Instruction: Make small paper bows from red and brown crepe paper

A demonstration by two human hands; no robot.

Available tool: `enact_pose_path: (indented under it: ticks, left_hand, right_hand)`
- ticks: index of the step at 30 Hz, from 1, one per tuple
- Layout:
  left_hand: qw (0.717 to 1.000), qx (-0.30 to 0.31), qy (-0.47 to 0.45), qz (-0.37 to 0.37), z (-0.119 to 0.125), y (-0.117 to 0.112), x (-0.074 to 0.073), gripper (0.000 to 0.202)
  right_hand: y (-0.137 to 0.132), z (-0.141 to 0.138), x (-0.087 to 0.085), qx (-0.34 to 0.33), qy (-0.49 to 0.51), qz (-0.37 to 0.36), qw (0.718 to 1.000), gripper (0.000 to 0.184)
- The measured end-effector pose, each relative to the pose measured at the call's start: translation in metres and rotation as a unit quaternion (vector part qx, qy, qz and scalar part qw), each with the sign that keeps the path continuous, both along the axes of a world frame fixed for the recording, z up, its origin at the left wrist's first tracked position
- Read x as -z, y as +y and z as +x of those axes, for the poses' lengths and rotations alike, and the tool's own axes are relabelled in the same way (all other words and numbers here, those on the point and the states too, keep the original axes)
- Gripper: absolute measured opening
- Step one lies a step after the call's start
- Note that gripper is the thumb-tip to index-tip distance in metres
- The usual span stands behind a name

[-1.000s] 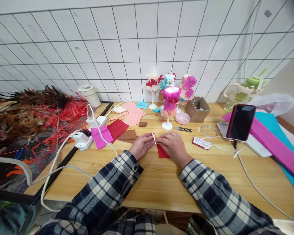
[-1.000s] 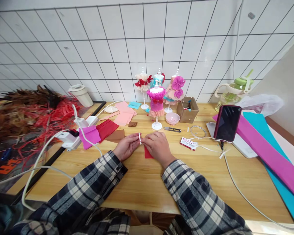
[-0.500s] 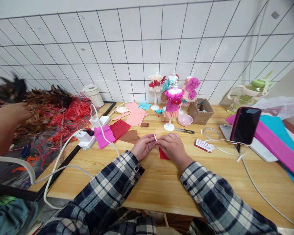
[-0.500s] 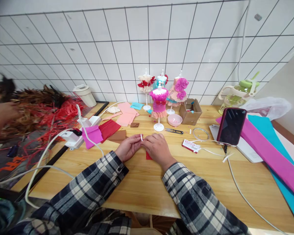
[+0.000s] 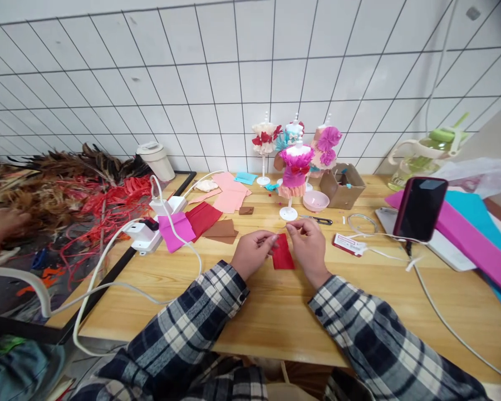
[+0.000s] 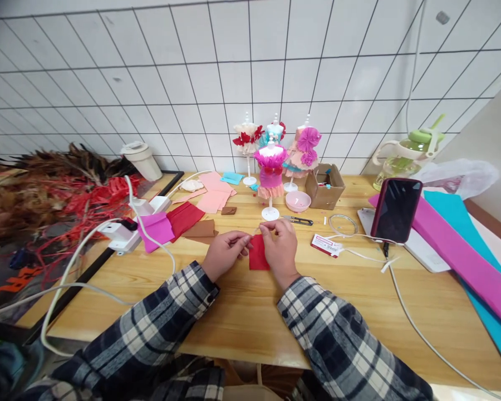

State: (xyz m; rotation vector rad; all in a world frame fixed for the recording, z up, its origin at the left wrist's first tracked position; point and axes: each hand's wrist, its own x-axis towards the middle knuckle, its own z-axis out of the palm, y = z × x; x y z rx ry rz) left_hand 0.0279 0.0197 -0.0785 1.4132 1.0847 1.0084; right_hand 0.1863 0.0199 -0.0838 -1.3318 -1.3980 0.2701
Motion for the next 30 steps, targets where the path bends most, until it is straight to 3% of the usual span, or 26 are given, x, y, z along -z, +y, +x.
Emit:
enact_pose_path:
  ticks: [5, 13, 22, 30]
  left_hand:
    - [0.996, -0.018, 0.03, 0.079, -0.002, 0.0, -0.001, 0.022]
    - [0.994, -0.043, 0.033, 0.099, -0.007, -0.001, -0.006, 0.019]
    - [0.997, -0.065, -0.042, 0.031, -0.002, -0.001, -0.009, 0.02]
    - [0.991, -0.091, -0.076, -0.058, -0.001, 0.002, -0.012, 0.01]
  right_hand:
    - [-0.008, -0.018, 0.001, -0.056, 0.022, -0.038, 0.997, 0.015]
    - [-0.01, -0.02, -0.001, -0.161, 0.174, -0.134, 0.962, 0.022]
    - [-0.011, -0.018, -0.003, -0.189, 0.149, -0.109, 0.965, 0.02]
    - [-0.016, -0.014, -0.006, -0.165, -0.039, -0.042, 0.985, 0.022]
